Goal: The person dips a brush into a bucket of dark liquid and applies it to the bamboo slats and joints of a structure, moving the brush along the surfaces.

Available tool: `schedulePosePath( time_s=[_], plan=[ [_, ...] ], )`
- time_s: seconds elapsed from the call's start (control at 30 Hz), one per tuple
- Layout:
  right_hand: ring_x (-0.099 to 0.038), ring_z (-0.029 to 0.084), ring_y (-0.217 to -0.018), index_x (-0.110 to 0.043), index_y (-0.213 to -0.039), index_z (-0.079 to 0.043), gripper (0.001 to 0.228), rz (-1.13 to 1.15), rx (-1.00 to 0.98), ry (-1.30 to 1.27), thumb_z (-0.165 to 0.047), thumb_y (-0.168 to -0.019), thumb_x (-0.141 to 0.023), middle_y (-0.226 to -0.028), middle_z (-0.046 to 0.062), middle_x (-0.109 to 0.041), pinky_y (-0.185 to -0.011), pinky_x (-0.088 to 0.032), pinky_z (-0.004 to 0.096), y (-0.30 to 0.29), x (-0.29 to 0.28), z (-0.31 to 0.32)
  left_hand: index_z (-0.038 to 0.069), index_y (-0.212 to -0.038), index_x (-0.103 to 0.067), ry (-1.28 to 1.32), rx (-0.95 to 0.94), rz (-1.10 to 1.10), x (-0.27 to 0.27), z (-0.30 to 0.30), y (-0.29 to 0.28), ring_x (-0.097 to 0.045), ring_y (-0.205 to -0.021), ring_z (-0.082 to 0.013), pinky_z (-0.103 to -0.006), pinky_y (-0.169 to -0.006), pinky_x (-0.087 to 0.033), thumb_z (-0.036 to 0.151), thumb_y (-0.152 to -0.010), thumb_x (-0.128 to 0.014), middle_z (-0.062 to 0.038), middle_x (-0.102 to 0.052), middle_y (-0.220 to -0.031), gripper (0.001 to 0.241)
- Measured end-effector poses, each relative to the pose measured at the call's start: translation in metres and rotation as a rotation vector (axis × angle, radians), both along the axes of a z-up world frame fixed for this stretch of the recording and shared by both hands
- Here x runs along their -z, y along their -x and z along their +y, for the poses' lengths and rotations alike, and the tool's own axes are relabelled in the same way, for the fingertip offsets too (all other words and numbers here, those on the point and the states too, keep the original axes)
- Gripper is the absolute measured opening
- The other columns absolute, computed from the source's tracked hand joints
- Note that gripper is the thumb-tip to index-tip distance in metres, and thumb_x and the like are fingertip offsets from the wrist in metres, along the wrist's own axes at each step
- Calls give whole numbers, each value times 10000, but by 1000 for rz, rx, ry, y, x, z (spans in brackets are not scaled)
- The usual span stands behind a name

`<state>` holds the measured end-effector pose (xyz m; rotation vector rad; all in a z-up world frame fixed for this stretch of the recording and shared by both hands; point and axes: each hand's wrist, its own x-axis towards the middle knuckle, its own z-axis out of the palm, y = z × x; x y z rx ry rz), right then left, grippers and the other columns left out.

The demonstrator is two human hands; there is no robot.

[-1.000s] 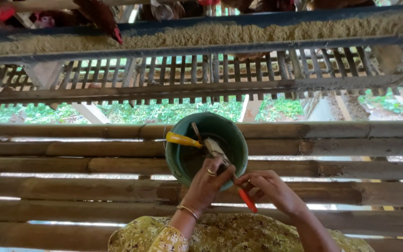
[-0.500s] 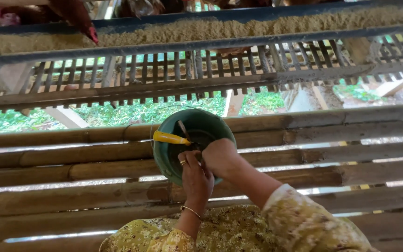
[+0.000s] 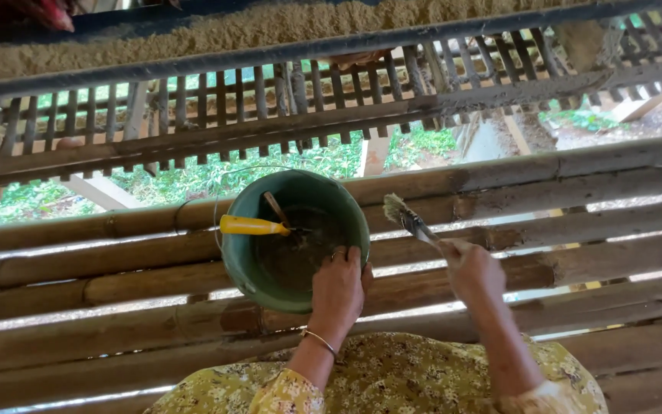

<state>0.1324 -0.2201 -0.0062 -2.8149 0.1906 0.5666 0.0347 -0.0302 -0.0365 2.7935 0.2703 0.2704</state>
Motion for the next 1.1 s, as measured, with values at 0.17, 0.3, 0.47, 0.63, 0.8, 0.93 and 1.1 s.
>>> schedulePosePath(
  time_s=[0.17, 0.3, 0.47, 0.63, 0.8, 0.93, 1.1],
  plan=[
    [-629, 365, -1026, -682, -1104, -153, 452, 121, 60, -219, -500, -853, -537, -1016, 149, -703, -857, -510, 503, 8, 57, 32, 109, -911, -573, -71, -30, -63, -1, -6, 0, -661, -636, -301, -400, -479, -539, 353, -834, -534, -111, -614, -773, 259],
    [-618, 364, -1064, -678, -1113, -97, 435, 158, 144, -166, -421, -843, -571, -1047, 178, -691, -886, -504, 496, -4, 43, 42, 128, -928, -581, -59, -60, -67, -11, -3, -2, -664, -622, -298, -391, -492, -540, 395, -839, -513, -107, -615, -773, 289],
    [-617, 377, -1059, -649, -1194, -230, 364, -15, 223, -31, -412, -916, -501, -1088, 147, -687, -890, -495, 517, -32, 46, -10, 119, -954, -584, -38, -66, -61, -8, -3, -4, -667, -643, -312, -401, -512, -540, 407, -849, -506, -132, -624, -813, 316],
    [-514, 460, -1171, -421, -1352, -114, 495, 118, 131, -406, -128, -858, -463, -1190, 277, -597, -1018, -382, 582, 5, 35, 25, 93, -979, -568, -17, -68, -29, -3, -6, -2, -669, -675, -335, -417, -525, -544, 441, -852, -510, -155, -619, -853, 375],
    [-566, 405, -1111, -518, -1287, -196, 381, 16, 86, -499, -218, -912, -451, -1170, 197, -617, -950, -452, 527, 20, -11, 31, 65, -1050, -560, 71, -43, -38, -2, -1, -1, -665, -620, -339, -413, -498, -542, 509, -917, -441, -163, -619, -754, 479],
    [-574, 391, -1097, -503, -1291, -129, 399, -62, 174, -415, -256, -918, -448, -1156, 214, -621, -932, -458, 527, 0, 33, 5, 73, -1061, -558, 50, -63, -27, -4, -1, 0, -667, -614, -329, -409, -499, -541, 506, -918, -447, -154, -625, -743, 470],
    [-350, 76, -463, -457, -1358, -118, 386, 226, 317, -667, -183, -980, -420, -799, 64, -601, -391, -298, 196, 5, -21, 21, 68, -1086, -510, 166, -42, 104, -28, -1, -1, -620, -653, -315, -418, -497, -540, 431, -941, -431, -155, -607, -835, 399]
  ],
)
